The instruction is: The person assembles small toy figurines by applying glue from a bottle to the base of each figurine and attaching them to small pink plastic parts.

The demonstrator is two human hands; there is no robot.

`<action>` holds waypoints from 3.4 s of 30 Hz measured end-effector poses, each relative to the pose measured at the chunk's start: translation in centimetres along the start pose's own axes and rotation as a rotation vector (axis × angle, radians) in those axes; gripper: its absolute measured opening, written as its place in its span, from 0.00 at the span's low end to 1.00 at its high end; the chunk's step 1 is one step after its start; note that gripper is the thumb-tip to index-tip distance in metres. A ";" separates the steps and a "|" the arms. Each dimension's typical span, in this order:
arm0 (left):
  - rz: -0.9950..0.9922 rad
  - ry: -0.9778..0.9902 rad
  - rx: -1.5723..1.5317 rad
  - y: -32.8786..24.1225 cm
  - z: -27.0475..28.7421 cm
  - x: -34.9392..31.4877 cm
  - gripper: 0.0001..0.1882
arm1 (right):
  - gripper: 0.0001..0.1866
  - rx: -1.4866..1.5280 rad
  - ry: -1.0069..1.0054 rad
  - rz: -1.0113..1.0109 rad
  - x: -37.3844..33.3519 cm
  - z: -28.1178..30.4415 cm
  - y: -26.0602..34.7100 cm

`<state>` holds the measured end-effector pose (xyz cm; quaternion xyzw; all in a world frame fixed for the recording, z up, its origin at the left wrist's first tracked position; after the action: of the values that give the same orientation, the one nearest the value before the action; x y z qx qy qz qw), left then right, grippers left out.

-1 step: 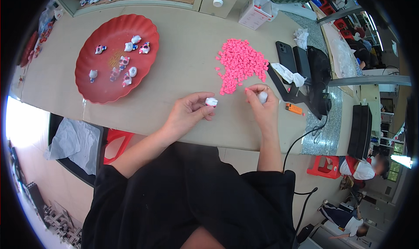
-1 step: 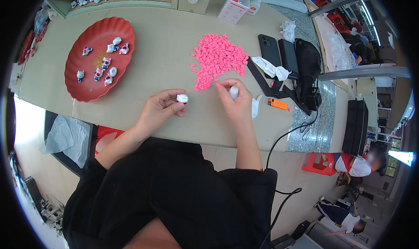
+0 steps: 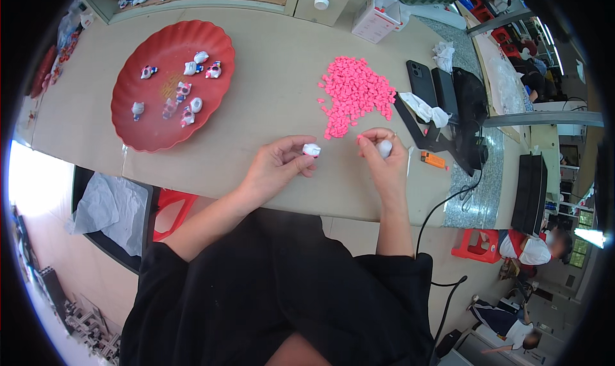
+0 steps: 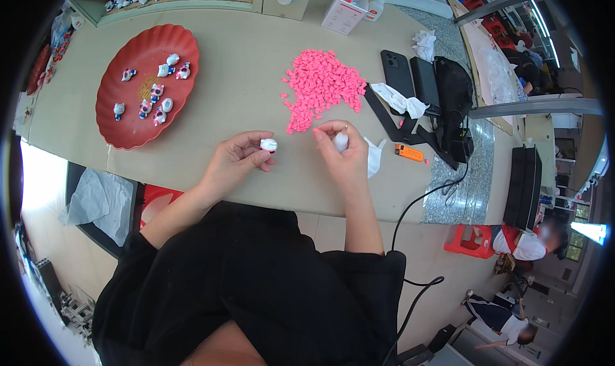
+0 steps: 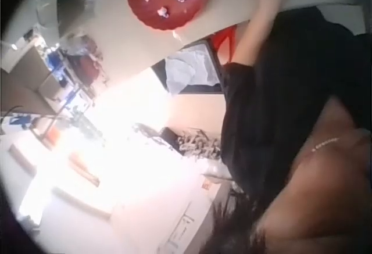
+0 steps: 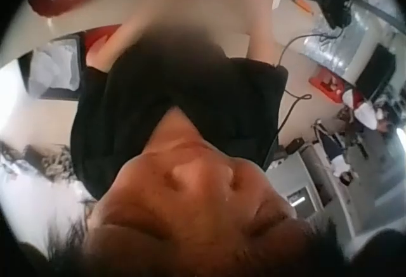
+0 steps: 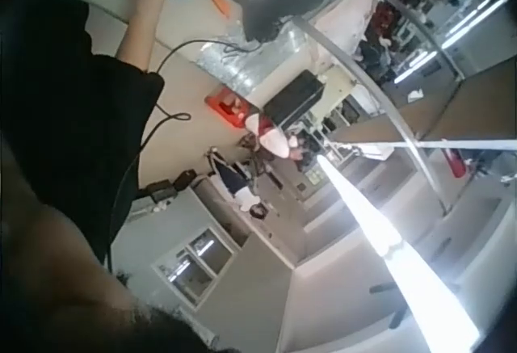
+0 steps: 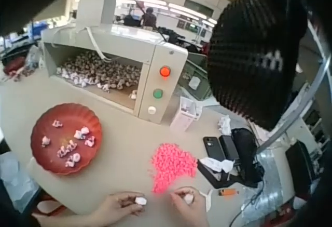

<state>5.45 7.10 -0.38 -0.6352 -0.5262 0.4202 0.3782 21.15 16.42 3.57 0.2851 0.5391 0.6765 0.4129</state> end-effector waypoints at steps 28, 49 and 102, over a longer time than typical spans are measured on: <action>-0.054 0.076 0.230 -0.5 -0.3 -0.8 0.11 | 0.07 0.301 0.187 -0.081 -2.7 -6.4 -1.6; 0.045 -0.032 0.044 0.0 0.1 -0.8 0.11 | 0.06 0.154 0.016 0.122 -2.8 -6.9 -0.5; 0.122 -0.040 -0.060 0.3 0.6 -0.4 0.09 | 0.09 -0.036 -0.013 0.384 -3.2 -7.5 1.1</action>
<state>4.99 6.69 -0.82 -0.6686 -0.5066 0.4390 0.3219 16.23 9.81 2.95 0.3797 0.4600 0.7504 0.2849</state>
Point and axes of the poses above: each hand's wrist, its own x-axis towards the middle knuckle, its own z-axis out of the back of the hand, y = z × x, the point moved 7 cm from there along x, towards the middle knuckle, and after that the axes turned 10 degrees about y, right-handed, at the moved point
